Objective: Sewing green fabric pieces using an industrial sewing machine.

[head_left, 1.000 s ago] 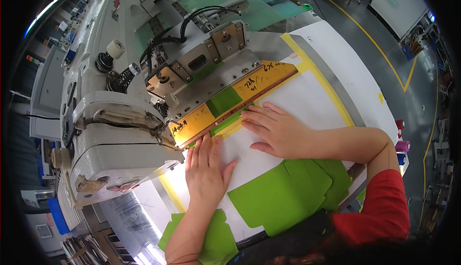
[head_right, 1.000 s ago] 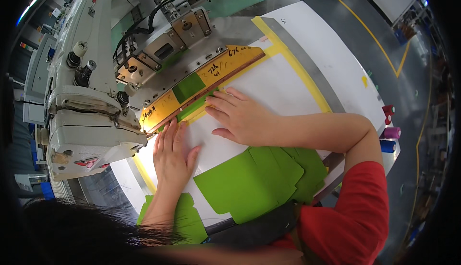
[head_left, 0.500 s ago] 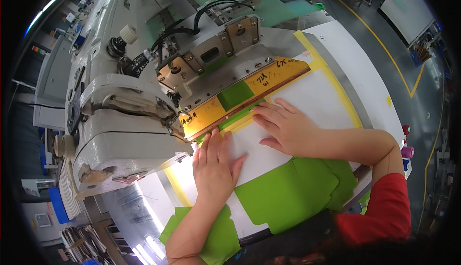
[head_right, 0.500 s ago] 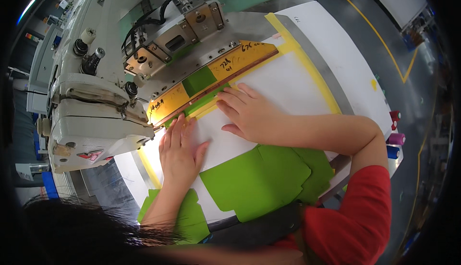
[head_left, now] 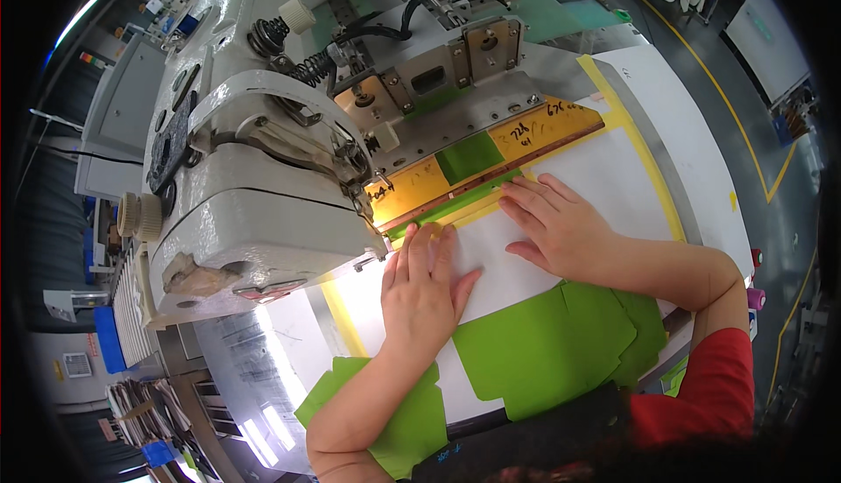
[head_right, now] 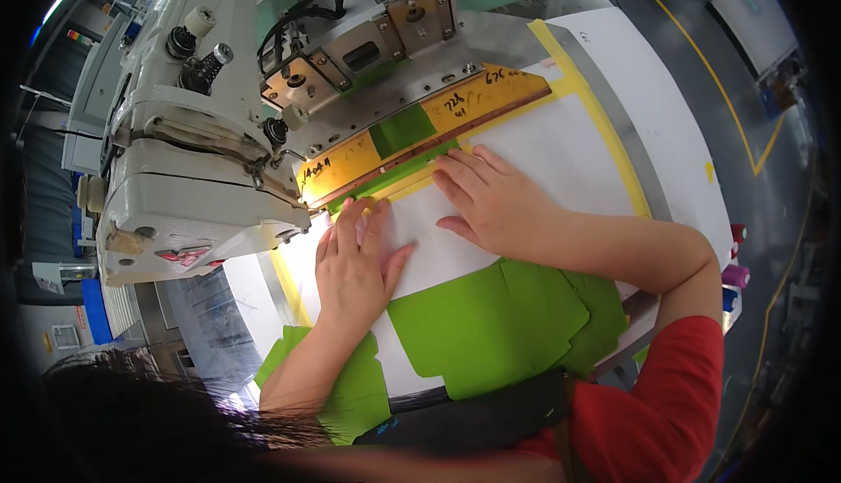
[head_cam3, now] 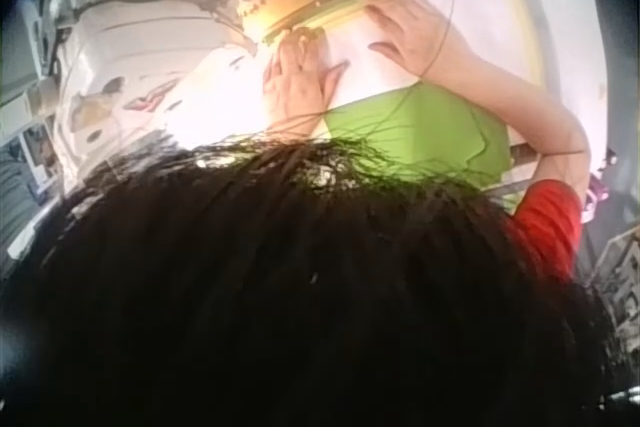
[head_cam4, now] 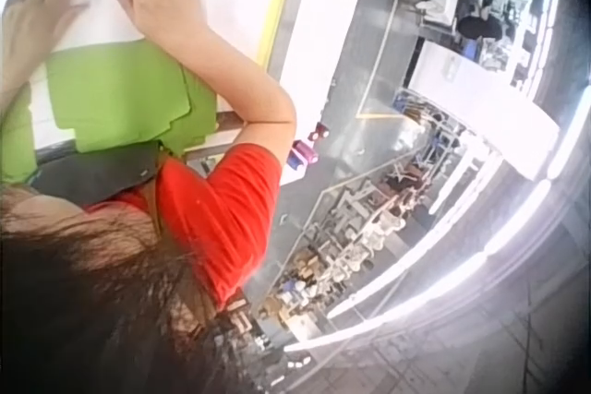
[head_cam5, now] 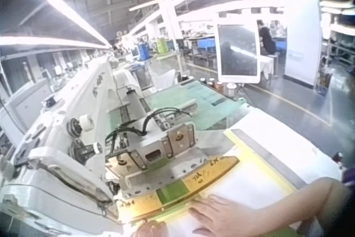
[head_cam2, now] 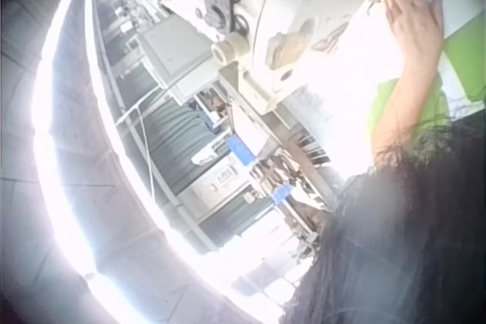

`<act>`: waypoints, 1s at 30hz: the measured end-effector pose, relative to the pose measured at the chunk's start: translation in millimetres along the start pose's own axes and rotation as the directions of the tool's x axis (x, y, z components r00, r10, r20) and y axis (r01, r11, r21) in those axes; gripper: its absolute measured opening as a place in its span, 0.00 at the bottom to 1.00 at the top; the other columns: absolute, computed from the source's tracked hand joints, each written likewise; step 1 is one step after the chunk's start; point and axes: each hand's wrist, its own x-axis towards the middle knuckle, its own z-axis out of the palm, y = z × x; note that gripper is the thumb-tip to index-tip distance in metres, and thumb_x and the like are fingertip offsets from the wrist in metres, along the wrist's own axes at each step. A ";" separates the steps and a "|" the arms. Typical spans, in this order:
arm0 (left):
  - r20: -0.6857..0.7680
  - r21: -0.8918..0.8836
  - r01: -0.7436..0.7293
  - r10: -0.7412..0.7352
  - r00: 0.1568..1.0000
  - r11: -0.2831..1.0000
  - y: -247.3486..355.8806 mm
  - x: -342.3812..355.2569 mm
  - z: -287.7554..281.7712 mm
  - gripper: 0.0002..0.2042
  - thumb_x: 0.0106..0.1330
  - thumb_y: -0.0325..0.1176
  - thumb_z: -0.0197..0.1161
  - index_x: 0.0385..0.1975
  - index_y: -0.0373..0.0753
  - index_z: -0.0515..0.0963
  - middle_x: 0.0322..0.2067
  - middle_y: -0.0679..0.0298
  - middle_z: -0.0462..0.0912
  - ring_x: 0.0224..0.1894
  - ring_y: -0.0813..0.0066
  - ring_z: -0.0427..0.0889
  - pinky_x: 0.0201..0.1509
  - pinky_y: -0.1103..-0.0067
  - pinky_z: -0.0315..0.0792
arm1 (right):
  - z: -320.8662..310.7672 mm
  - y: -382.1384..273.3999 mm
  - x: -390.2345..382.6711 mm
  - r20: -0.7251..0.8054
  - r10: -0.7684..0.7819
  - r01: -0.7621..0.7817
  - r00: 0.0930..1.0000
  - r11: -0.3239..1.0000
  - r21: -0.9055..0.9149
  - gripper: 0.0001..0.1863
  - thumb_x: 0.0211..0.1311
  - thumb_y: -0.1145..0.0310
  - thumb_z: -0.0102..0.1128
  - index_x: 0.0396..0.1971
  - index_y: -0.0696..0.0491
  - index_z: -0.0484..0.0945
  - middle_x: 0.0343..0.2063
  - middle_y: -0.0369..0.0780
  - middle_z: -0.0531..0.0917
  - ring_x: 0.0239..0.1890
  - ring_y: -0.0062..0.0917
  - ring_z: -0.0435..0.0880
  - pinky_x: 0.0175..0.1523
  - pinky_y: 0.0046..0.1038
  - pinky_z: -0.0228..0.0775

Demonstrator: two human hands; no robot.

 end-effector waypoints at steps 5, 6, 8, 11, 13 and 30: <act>0.011 0.010 -0.002 0.002 1.000 1.000 0.8 0.9 -3.0 0.29 0.57 0.46 0.67 0.55 0.36 0.71 0.54 0.54 0.72 0.54 0.53 0.74 0.54 0.63 0.69 | 2.5 0.9 -0.8 -0.018 0.009 -0.009 1.000 1.000 0.009 0.29 0.55 0.57 0.63 0.50 0.64 0.73 0.55 0.48 0.71 0.59 0.40 0.70 0.64 0.42 0.59; 0.009 0.026 -0.002 0.001 1.000 1.000 0.7 1.0 -3.4 0.29 0.57 0.46 0.67 0.55 0.36 0.71 0.53 0.53 0.72 0.53 0.53 0.74 0.53 0.64 0.69 | 2.1 1.2 -0.5 -0.017 0.008 -0.008 1.000 1.000 0.011 0.29 0.55 0.57 0.63 0.50 0.64 0.73 0.55 0.48 0.71 0.59 0.40 0.70 0.64 0.42 0.59; 0.005 0.051 0.012 -0.012 1.000 0.999 0.5 -0.1 -3.1 0.29 0.57 0.47 0.67 0.55 0.36 0.71 0.53 0.52 0.72 0.52 0.52 0.75 0.52 0.64 0.70 | 0.4 1.5 0.5 -0.014 0.001 -0.001 1.000 1.000 0.006 0.29 0.55 0.57 0.64 0.50 0.63 0.73 0.55 0.48 0.71 0.59 0.39 0.70 0.63 0.43 0.60; -0.015 0.077 0.011 -0.010 1.000 0.997 -0.2 -0.9 -0.2 0.30 0.56 0.49 0.66 0.55 0.36 0.71 0.53 0.51 0.71 0.51 0.52 0.75 0.51 0.64 0.70 | 1.7 2.0 0.4 -0.035 0.003 -0.003 0.999 1.000 0.001 0.28 0.54 0.57 0.64 0.50 0.61 0.73 0.54 0.48 0.71 0.57 0.40 0.71 0.62 0.44 0.60; -0.030 0.079 -0.002 0.004 1.000 0.997 0.5 -0.2 -0.8 0.31 0.56 0.49 0.66 0.55 0.36 0.71 0.52 0.50 0.71 0.50 0.52 0.75 0.51 0.64 0.70 | 0.7 3.5 1.5 -0.041 0.012 -0.011 0.999 0.999 0.038 0.28 0.53 0.57 0.65 0.49 0.61 0.73 0.53 0.48 0.71 0.56 0.41 0.71 0.62 0.45 0.60; 0.068 0.044 0.042 -0.045 0.997 0.998 2.2 1.3 -2.9 0.35 0.57 0.57 0.63 0.55 0.33 0.68 0.52 0.48 0.71 0.52 0.49 0.75 0.52 0.65 0.70 | 1.7 3.3 0.5 -0.040 0.021 -0.018 0.999 0.997 0.068 0.27 0.54 0.55 0.64 0.47 0.60 0.74 0.51 0.47 0.72 0.54 0.42 0.71 0.62 0.45 0.60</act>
